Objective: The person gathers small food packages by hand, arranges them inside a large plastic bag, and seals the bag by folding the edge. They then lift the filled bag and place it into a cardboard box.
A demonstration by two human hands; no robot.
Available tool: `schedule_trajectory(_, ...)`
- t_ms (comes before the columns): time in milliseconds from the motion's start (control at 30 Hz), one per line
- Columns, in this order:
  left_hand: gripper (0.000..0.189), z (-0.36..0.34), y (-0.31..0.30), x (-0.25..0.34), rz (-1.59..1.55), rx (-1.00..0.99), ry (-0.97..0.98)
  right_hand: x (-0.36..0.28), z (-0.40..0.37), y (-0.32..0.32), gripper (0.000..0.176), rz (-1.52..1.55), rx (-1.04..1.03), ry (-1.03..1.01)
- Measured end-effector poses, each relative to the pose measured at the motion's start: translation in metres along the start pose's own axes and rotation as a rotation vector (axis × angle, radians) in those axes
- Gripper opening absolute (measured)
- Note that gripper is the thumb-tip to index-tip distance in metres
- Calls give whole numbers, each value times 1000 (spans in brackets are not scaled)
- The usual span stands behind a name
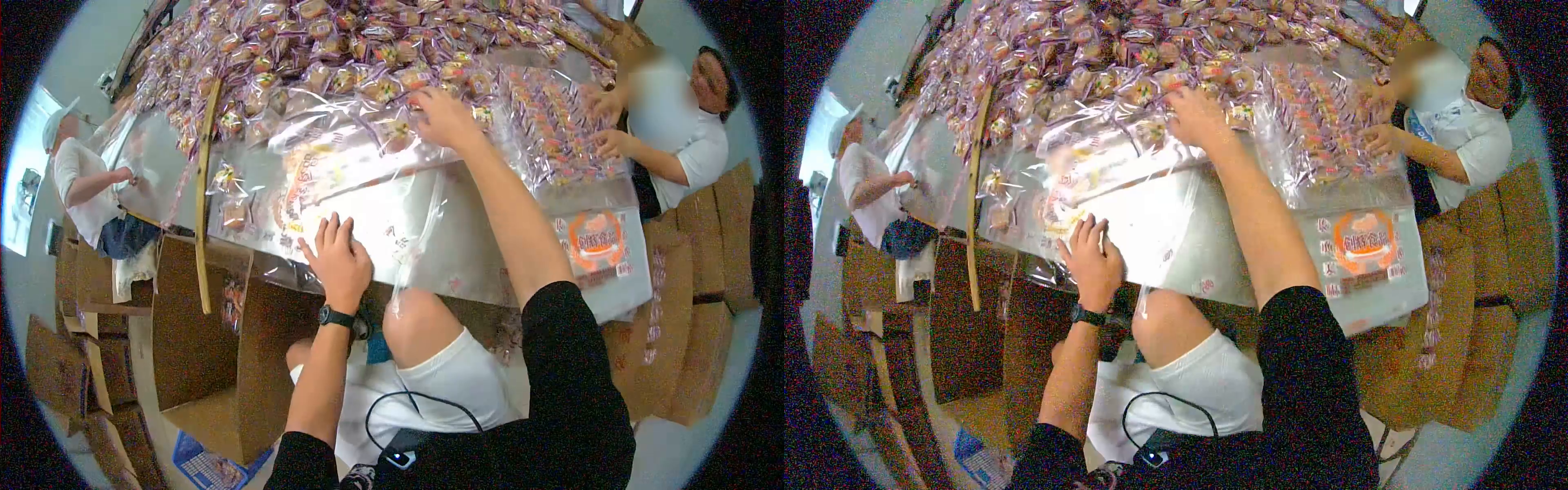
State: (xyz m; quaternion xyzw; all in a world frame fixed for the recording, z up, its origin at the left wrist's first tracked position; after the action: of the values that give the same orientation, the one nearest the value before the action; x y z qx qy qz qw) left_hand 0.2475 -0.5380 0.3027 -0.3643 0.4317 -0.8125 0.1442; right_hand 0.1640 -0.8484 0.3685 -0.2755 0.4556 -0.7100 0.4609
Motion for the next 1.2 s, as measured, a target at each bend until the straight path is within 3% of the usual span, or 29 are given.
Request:
schedule_trajectory(100,28,12,-10,-21,-192,82,-131,26,16,9,44,211,90,20)
schedule_trajectory(133,26,15,-13,-32,-273,104,-184,29,18,14,48,216,77,-45)
schedule_trajectory(167,21,18,-15,-41,-373,254,-229,31,19,18,53,220,68,-107)
schedule_trajectory(267,21,23,-12,-51,-545,342,-361,5,7,22,63,118,-19,-278)
schedule_trajectory(400,20,25,-12,-50,-303,318,-248,-19,8,23,77,147,-182,-260)
schedule_trajectory(500,17,25,-14,-47,-292,315,-263,-43,5,19,79,21,-222,-379)
schedule_trajectory(600,17,25,-15,-44,-235,316,-244,-47,6,33,78,99,-178,-379)
schedule_trajectory(667,16,25,-16,-41,-210,320,-232,-33,30,55,74,61,-285,-266)
schedule_trajectory(733,16,27,-18,-41,-198,324,-225,-20,41,61,71,11,-245,-120)
schedule_trajectory(800,15,28,-19,-40,-199,321,-233,-6,40,33,68,-45,-74,63)
schedule_trajectory(900,14,27,-19,-40,-174,318,-247,11,52,22,85,-115,-61,187)
schedule_trajectory(1033,14,29,-15,-45,-180,297,-282,-11,62,32,104,-100,-77,16)
schedule_trajectory(1200,13,28,-20,-37,-165,333,-225,-23,79,50,115,-85,-114,89)
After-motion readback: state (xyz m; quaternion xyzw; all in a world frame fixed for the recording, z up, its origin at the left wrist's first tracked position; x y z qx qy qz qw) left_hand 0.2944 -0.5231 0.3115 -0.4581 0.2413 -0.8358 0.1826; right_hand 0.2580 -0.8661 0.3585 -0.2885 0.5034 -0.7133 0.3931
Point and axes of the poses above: each hand's wrist, its own z-axis towards the middle knuckle, its own y-axis out of the palm, x = y × z, the point moved 6 cm from there along z, towards the middle knuckle, and after that the axes turned 12 degrees about -y, right-handed, at the moved point
